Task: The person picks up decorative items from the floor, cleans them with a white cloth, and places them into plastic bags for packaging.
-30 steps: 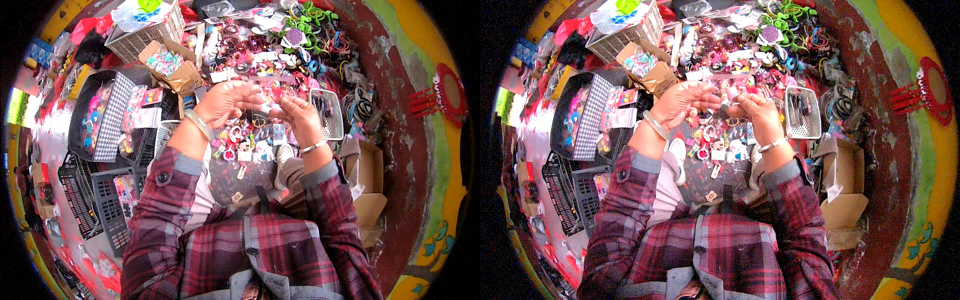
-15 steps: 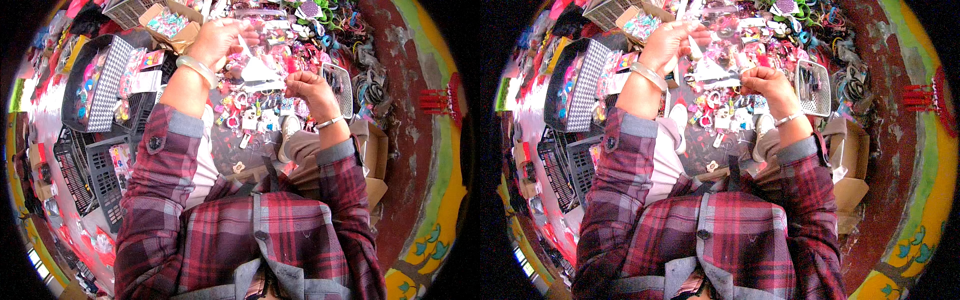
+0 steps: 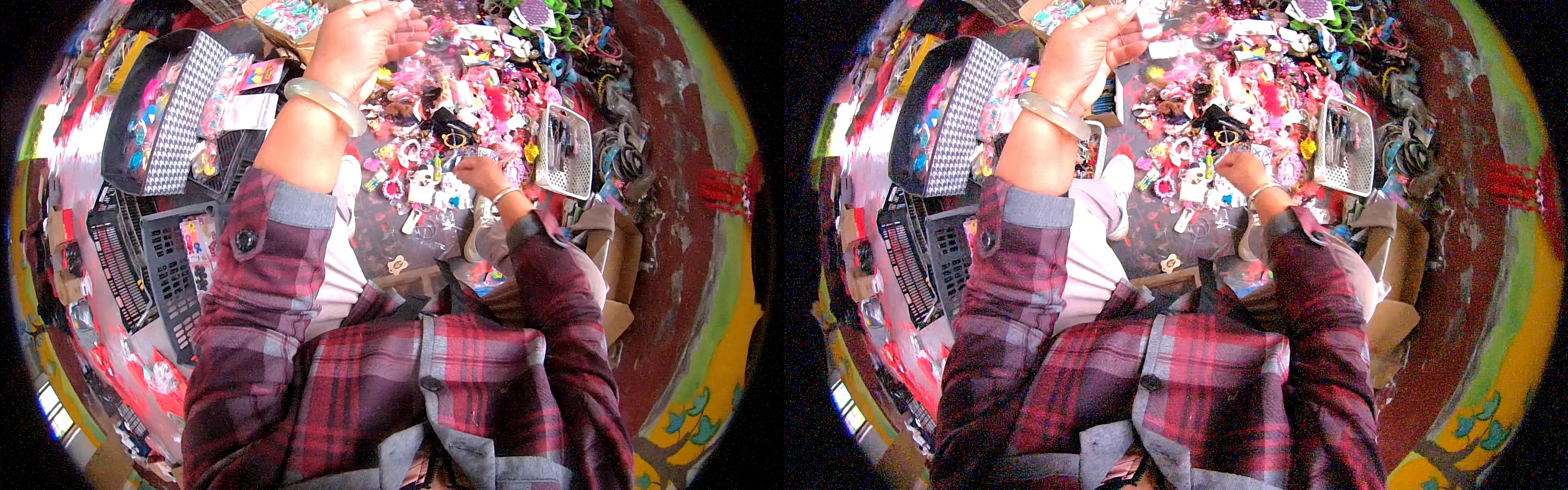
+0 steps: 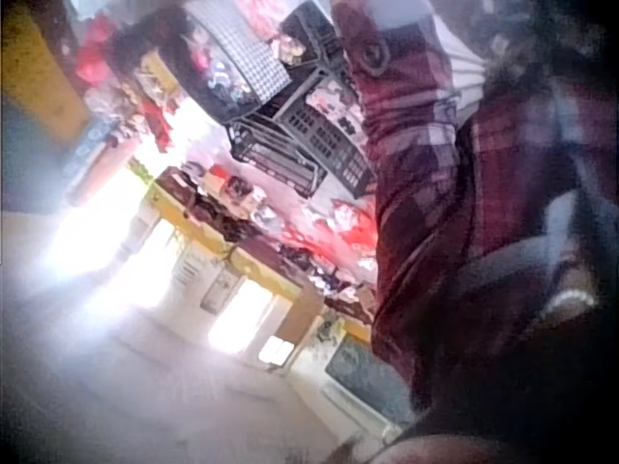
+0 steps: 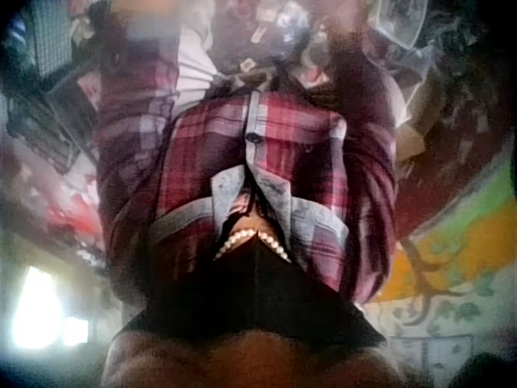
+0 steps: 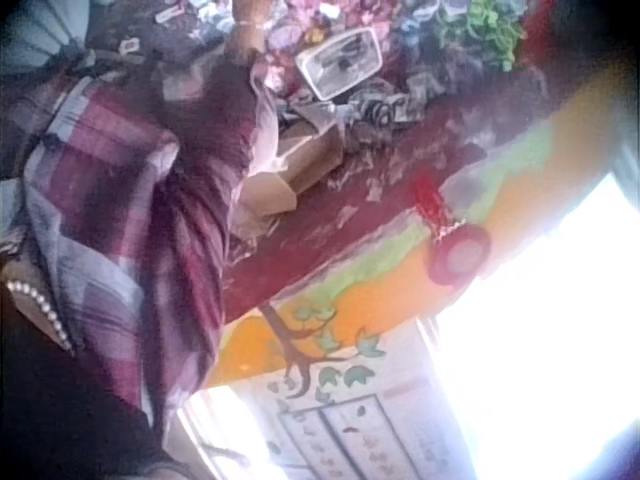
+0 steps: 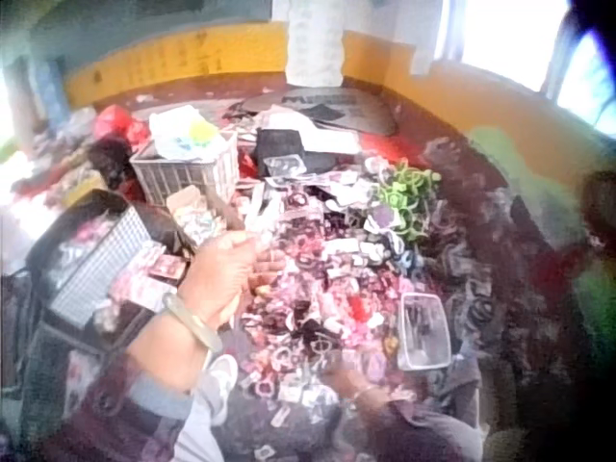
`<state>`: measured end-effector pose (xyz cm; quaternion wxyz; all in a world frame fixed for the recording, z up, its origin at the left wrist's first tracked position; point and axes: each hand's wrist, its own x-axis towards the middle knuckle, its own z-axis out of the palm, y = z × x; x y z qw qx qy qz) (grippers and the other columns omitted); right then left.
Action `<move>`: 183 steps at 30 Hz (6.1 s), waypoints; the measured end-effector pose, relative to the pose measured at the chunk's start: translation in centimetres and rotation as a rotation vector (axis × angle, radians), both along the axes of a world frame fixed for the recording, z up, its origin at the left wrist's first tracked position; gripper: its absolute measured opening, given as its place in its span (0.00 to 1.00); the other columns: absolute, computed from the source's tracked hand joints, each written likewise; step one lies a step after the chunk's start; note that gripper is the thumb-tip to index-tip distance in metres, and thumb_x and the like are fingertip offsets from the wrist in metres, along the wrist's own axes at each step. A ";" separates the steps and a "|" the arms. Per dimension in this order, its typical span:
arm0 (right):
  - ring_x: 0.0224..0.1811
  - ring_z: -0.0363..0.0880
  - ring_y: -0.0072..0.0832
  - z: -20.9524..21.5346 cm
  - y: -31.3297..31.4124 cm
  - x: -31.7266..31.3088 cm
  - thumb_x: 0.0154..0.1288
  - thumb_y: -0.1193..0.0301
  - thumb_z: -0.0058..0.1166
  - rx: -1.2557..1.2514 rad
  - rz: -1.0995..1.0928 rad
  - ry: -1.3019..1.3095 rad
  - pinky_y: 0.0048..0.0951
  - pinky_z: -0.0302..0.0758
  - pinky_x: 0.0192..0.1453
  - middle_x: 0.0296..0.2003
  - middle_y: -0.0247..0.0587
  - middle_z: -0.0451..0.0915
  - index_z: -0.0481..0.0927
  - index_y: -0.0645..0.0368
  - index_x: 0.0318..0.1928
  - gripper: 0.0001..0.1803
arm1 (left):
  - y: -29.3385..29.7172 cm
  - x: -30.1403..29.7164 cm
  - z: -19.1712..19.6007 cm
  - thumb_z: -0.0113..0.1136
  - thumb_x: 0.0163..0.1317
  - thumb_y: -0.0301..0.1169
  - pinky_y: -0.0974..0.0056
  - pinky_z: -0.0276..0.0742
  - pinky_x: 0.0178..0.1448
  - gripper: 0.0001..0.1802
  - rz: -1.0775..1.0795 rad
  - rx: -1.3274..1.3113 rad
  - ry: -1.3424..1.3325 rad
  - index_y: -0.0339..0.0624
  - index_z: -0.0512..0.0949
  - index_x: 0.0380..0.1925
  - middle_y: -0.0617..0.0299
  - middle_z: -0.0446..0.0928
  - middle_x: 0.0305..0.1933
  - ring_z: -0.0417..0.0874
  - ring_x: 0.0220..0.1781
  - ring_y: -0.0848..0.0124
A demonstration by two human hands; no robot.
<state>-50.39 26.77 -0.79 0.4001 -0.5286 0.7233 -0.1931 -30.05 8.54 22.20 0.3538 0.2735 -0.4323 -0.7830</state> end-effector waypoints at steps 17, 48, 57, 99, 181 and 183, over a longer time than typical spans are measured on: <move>0.45 0.75 0.46 -14.2 -1.0 6.1 0.51 0.64 0.54 0.312 -0.037 0.241 0.40 0.71 0.48 0.42 0.51 0.77 0.66 0.48 0.56 0.29 | 0.7 2.3 0.6 0.47 0.64 0.32 0.68 0.77 0.45 0.15 0.113 -0.116 -0.154 0.29 0.73 0.40 0.46 0.77 0.40 0.80 0.42 0.62; 0.21 0.74 0.22 4.0 -8.4 -5.6 0.56 0.77 0.53 -0.161 -0.683 -1.112 0.24 0.74 0.25 0.26 0.30 0.76 0.73 0.52 0.32 0.06 | -0.6 1.0 0.6 0.48 0.63 0.32 0.70 0.77 0.42 0.13 0.134 -0.058 -0.082 0.31 0.73 0.38 0.51 0.78 0.37 0.80 0.38 0.67; 0.31 0.71 0.17 21.7 -4.4 -2.3 0.48 0.87 0.51 -0.668 -0.399 -0.615 0.17 0.70 0.37 0.28 0.30 0.73 0.72 0.60 0.30 0.10 | -1.6 -0.1 -0.2 0.49 0.63 0.32 0.69 0.77 0.40 0.12 0.174 -0.008 0.025 0.33 0.73 0.37 0.54 0.78 0.35 0.80 0.36 0.69; 0.25 0.77 0.22 21.8 -1.5 -3.9 0.58 0.75 0.52 -0.525 -0.715 -1.258 0.20 0.75 0.25 0.30 0.36 0.79 0.74 0.59 0.39 0.08 | 0.2 -8.6 -0.5 0.47 0.64 0.33 0.70 0.78 0.40 0.13 0.028 0.022 0.017 0.31 0.72 0.38 0.52 0.77 0.36 0.80 0.37 0.68; 0.62 0.61 0.37 23.9 -1.6 -1.6 0.42 0.88 0.49 -0.920 -0.229 -0.605 0.34 0.59 0.61 0.59 0.52 0.63 0.82 0.59 0.29 0.15 | 1.2 -7.2 -1.1 0.48 0.63 0.29 0.71 0.77 0.43 0.12 -0.160 -0.023 -0.089 0.33 0.72 0.42 0.55 0.77 0.38 0.80 0.39 0.71; 0.61 0.61 0.36 24.1 -1.4 -1.5 0.44 0.86 0.51 -0.899 -0.209 -0.680 0.34 0.59 0.62 0.57 0.50 0.65 0.82 0.60 0.31 0.14 | 1.2 -7.1 -1.3 0.48 0.63 0.29 0.71 0.77 0.42 0.12 -0.156 -0.038 -0.103 0.33 0.72 0.42 0.55 0.77 0.38 0.80 0.39 0.71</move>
